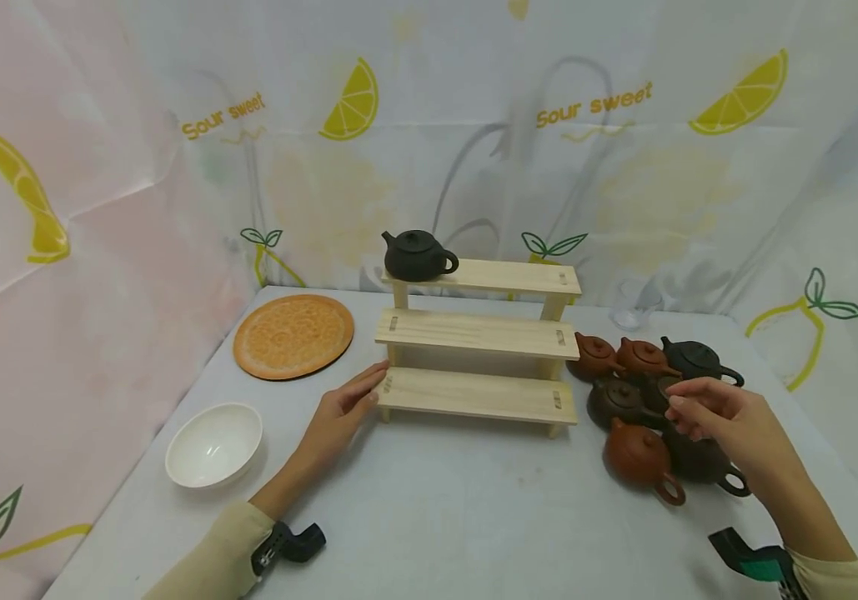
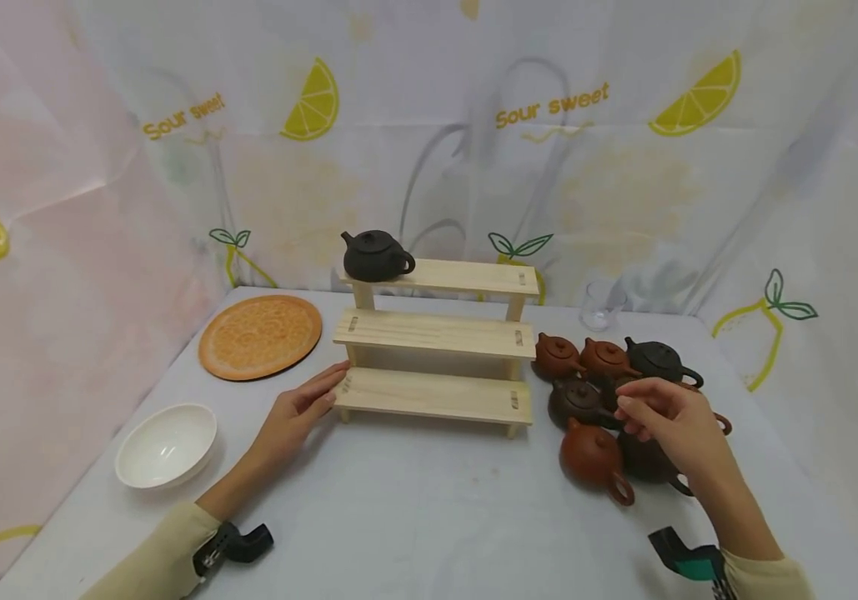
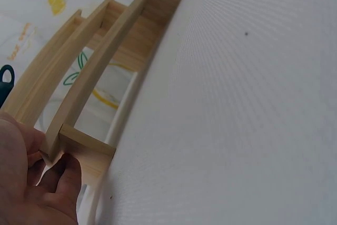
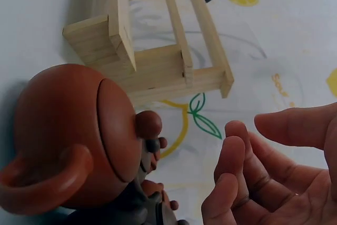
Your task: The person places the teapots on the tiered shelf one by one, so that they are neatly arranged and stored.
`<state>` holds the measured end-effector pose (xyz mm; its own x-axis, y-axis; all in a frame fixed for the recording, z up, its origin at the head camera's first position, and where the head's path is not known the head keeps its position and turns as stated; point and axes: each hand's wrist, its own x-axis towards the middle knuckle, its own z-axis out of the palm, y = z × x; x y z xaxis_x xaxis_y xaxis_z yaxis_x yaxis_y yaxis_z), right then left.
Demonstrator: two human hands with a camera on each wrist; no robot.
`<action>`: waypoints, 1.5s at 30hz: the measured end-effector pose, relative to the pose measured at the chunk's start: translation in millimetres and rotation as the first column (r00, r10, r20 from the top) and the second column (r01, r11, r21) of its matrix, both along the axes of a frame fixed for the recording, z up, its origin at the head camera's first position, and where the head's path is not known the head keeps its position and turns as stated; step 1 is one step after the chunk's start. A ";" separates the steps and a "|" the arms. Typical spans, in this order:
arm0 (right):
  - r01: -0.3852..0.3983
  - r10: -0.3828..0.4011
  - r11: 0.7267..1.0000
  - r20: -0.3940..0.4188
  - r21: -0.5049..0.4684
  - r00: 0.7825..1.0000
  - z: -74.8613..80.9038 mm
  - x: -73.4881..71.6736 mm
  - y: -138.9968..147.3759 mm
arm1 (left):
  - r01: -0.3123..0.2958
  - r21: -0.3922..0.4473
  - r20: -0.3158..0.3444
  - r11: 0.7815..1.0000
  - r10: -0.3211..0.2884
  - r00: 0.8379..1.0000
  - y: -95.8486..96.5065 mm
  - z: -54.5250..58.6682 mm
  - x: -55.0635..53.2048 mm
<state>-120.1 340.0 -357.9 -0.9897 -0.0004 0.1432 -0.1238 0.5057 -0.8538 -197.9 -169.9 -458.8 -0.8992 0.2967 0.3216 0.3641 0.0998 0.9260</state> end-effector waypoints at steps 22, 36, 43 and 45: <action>0.238 -0.241 0.958 0.003 0.161 0.970 -16.4 22.6 52.9 | 0.013 0.020 -0.010 1.000 -0.013 1.000 1.7 0.9 -1.3; 0.422 -0.429 0.903 0.108 0.087 0.897 -25.8 16.1 99.0 | 0.014 0.021 -0.016 1.000 -0.013 1.000 0.3 -2.6 -0.1; 0.483 -0.507 0.860 0.172 0.166 0.844 -40.3 9.3 106.1 | 0.014 0.015 -0.014 1.000 -0.014 1.000 -0.7 -1.4 -0.3; 0.490 -0.515 0.856 0.183 0.169 0.837 -42.3 8.6 110.5 | 0.016 0.020 -0.014 1.000 -0.016 1.000 2.4 -1.8 -2.1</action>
<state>-111.4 450.5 -400.3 -0.8638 0.5020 -0.0419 0.3513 0.5406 -0.7644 -200.0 -167.5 -460.6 -0.8898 0.3044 0.3399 0.3782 0.0755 0.9226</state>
